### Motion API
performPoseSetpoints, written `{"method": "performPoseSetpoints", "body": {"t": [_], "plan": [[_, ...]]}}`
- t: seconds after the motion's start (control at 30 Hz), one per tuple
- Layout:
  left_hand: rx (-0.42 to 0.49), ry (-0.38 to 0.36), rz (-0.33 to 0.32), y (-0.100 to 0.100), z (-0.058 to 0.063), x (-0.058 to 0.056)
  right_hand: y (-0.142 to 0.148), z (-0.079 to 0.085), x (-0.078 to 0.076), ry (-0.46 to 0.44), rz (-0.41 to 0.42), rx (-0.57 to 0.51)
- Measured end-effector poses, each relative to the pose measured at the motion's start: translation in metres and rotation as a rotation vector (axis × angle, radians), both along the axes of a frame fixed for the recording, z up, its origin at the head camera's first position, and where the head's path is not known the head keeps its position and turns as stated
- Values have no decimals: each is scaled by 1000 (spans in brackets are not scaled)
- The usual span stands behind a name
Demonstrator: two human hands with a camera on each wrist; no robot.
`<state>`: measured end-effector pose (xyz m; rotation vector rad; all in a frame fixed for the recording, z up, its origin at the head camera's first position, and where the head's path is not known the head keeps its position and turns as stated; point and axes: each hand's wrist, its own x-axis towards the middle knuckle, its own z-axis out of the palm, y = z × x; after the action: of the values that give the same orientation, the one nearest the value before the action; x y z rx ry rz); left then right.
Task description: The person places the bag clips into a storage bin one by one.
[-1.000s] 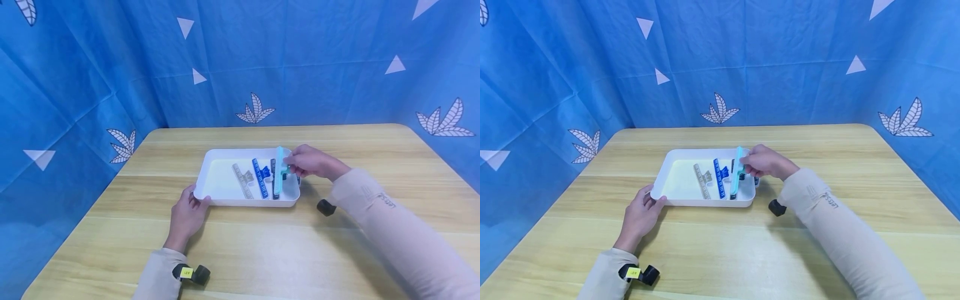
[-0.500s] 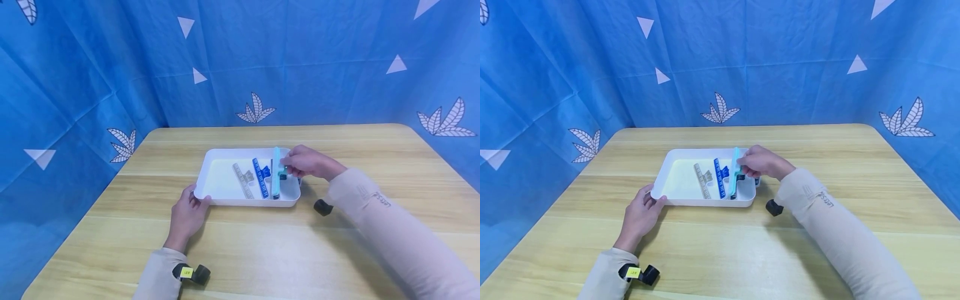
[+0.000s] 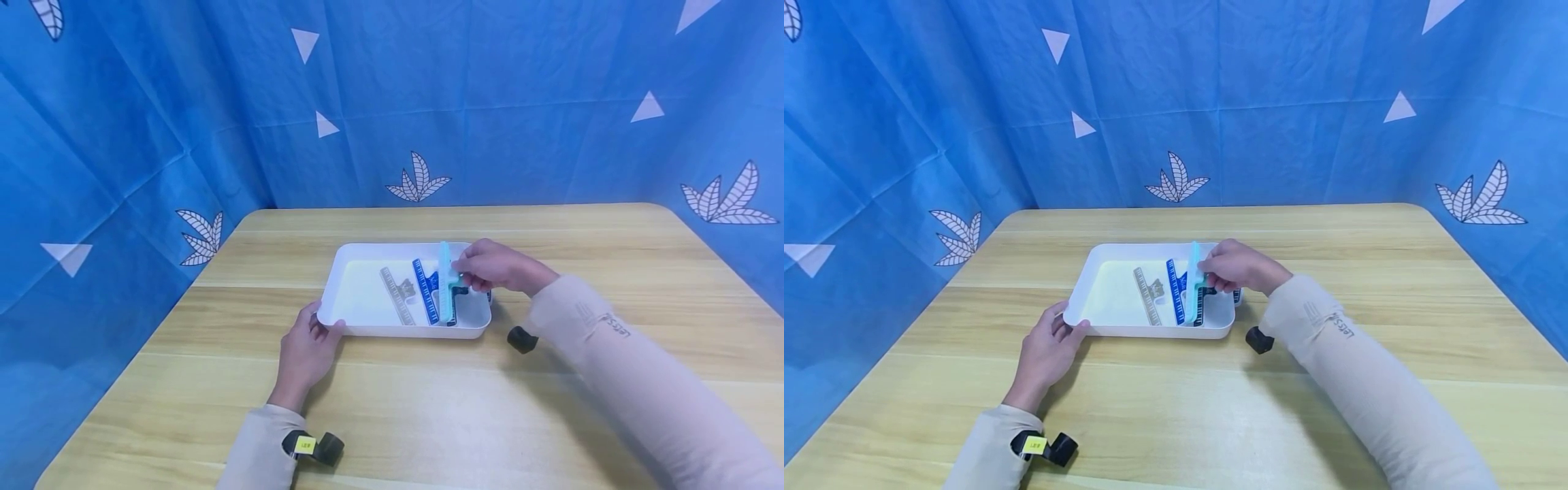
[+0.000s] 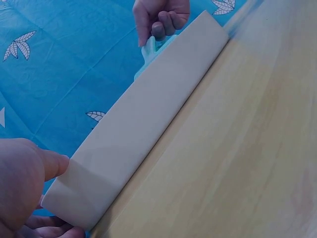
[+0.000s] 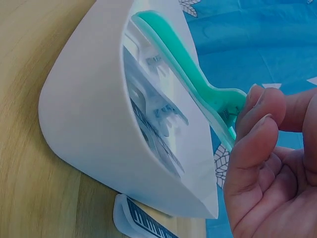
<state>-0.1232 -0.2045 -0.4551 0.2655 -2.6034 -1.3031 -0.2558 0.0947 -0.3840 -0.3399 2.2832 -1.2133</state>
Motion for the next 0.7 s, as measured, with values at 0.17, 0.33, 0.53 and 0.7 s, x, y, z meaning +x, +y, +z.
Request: {"method": "performPoseSetpoints", "body": {"t": [0.17,0.33,0.53,0.7], "plan": [[7,2,1,0,1,0,-3,1,0,1,1,4],[7,2,0,0,2,1,-6,3,1,10,5,12],[11,-6,-2,0,3,1,-9,4,0,15,19,16],[9,-7,0,-1,2,2,-14,3,-2,26,34,45]]}}
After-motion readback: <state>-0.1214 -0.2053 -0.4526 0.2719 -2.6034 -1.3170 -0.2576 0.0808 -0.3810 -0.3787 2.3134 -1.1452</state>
